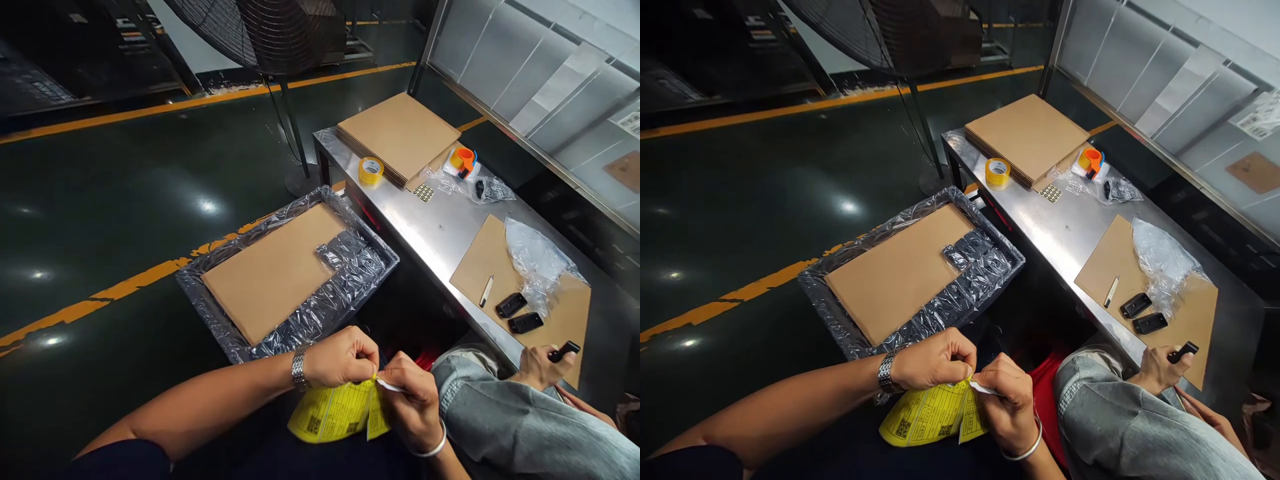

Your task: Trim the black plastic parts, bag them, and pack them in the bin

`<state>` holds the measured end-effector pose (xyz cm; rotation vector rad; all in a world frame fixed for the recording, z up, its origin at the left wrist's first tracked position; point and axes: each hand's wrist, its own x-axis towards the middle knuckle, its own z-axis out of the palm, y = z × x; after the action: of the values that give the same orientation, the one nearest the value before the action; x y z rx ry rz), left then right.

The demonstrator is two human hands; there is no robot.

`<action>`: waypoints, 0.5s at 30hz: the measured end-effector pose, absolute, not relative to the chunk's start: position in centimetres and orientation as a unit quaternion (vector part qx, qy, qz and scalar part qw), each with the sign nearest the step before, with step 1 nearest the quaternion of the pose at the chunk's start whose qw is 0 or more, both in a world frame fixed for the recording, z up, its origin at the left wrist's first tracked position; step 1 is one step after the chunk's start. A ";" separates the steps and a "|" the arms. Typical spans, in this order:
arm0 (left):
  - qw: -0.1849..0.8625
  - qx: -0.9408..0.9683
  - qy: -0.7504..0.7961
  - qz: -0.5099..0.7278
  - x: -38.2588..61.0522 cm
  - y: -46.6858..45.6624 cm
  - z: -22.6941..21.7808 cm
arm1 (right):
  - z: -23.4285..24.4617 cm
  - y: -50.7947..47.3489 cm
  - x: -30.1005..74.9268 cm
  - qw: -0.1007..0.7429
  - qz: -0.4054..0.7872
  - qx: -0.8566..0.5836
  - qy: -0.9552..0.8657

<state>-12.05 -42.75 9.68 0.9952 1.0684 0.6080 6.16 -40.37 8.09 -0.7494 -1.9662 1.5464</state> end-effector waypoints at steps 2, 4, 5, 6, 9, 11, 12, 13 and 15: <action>0.701 0.452 0.480 0.272 -12.2 -42.8 9.7 | 8.0 -40.6 6.3 0.270 0.574 -0.284 -0.719; 0.695 0.464 0.478 0.269 -12.5 -42.8 9.8 | 7.7 -40.7 6.4 0.259 0.601 -0.318 -0.686; 0.695 0.468 0.477 0.267 -12.6 -42.9 9.8 | 7.6 -40.7 6.5 0.242 0.625 -0.341 -0.659; 0.696 0.470 0.475 0.264 -12.7 -42.9 9.8 | 7.5 -40.7 6.6 0.219 0.655 -0.364 -0.625; 0.700 0.480 0.465 0.251 -13.0 -43.0 9.7 | 7.3 -40.7 6.7 0.155 0.735 -0.403 -0.522; 0.711 0.481 0.457 0.233 -13.2 -43.0 9.6 | 7.3 -40.6 6.8 0.153 0.754 -0.396 -0.501; 0.720 0.477 0.453 0.223 -13.3 -43.1 9.6 | 7.3 -40.6 6.8 0.159 0.754 -0.388 -0.505; 0.728 0.471 0.448 0.216 -13.3 -43.1 9.5 | 7.4 -40.6 6.9 0.162 0.754 -0.384 -0.507; 0.748 0.455 0.438 0.204 -13.3 -43.2 9.4 | 7.6 -40.6 6.9 0.171 0.748 -0.375 -0.520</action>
<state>-13.35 -43.22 9.42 0.9955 0.9570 0.4455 6.88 -40.63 7.63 -1.0656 -1.4780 2.1232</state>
